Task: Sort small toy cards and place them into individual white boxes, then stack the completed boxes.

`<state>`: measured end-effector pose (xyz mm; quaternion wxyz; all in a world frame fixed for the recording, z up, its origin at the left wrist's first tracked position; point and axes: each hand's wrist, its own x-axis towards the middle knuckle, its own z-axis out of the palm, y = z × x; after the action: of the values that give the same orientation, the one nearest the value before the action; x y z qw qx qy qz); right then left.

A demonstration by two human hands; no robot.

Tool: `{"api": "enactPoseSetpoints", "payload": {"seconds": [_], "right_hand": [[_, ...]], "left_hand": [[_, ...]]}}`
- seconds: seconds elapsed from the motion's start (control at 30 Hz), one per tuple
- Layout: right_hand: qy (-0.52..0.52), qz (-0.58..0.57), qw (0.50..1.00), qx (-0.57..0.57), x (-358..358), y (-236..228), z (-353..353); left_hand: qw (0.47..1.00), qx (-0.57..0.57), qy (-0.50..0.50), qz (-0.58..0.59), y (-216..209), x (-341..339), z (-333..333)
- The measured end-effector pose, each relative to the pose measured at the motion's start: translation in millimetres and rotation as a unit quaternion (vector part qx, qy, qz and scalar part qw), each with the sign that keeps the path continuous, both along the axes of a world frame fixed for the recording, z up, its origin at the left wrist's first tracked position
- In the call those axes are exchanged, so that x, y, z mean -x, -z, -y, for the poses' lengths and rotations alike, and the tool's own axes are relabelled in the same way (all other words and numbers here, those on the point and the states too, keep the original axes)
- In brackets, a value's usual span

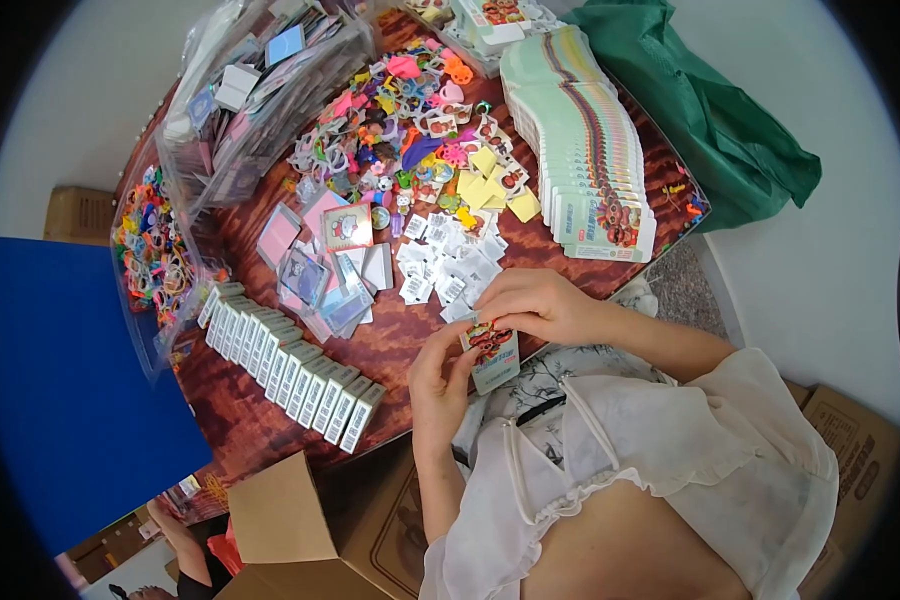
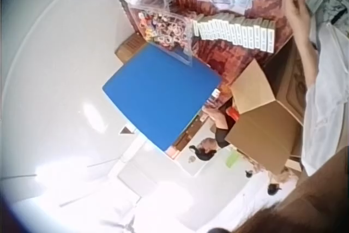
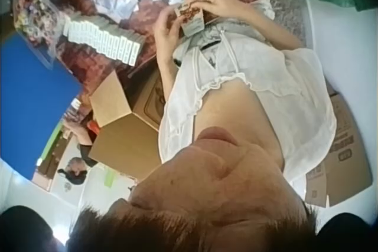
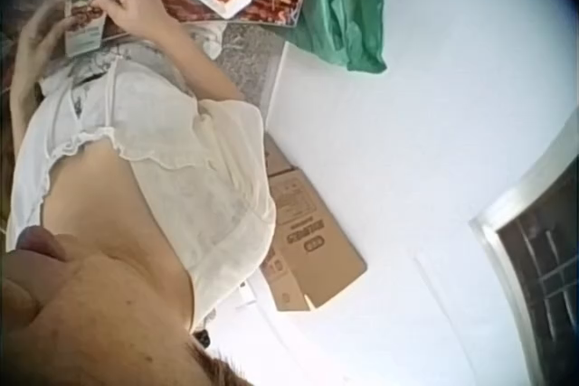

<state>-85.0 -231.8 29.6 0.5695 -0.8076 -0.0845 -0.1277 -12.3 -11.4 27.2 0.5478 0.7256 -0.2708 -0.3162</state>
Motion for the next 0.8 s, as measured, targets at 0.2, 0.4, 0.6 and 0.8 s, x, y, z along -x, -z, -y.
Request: {"api": "enactPoseSetpoints", "payload": {"seconds": [0.2,0.4,0.6,0.8], "right_hand": [[0.066,-0.253,0.879,-0.397,-20.8,5.4,-3.7],[-0.045,-0.342,0.769,-0.538,-52.7,15.1,-43.1],[0.044,-0.064,0.971,0.226,-149.2,14.6,-26.0],[0.136,-0.040,0.904,0.404,-219.7,18.4,-48.7]], "left_hand": [[0.959,0.180,-0.130,-0.178,-14.1,-7.9,-3.7],[0.948,0.163,-0.255,0.096,-6.4,-2.7,14.3],[0.952,-0.116,-0.167,0.228,-7.2,-13.0,-2.7],[0.910,-0.144,-0.189,0.340,27.7,-14.1,-4.2]]}}
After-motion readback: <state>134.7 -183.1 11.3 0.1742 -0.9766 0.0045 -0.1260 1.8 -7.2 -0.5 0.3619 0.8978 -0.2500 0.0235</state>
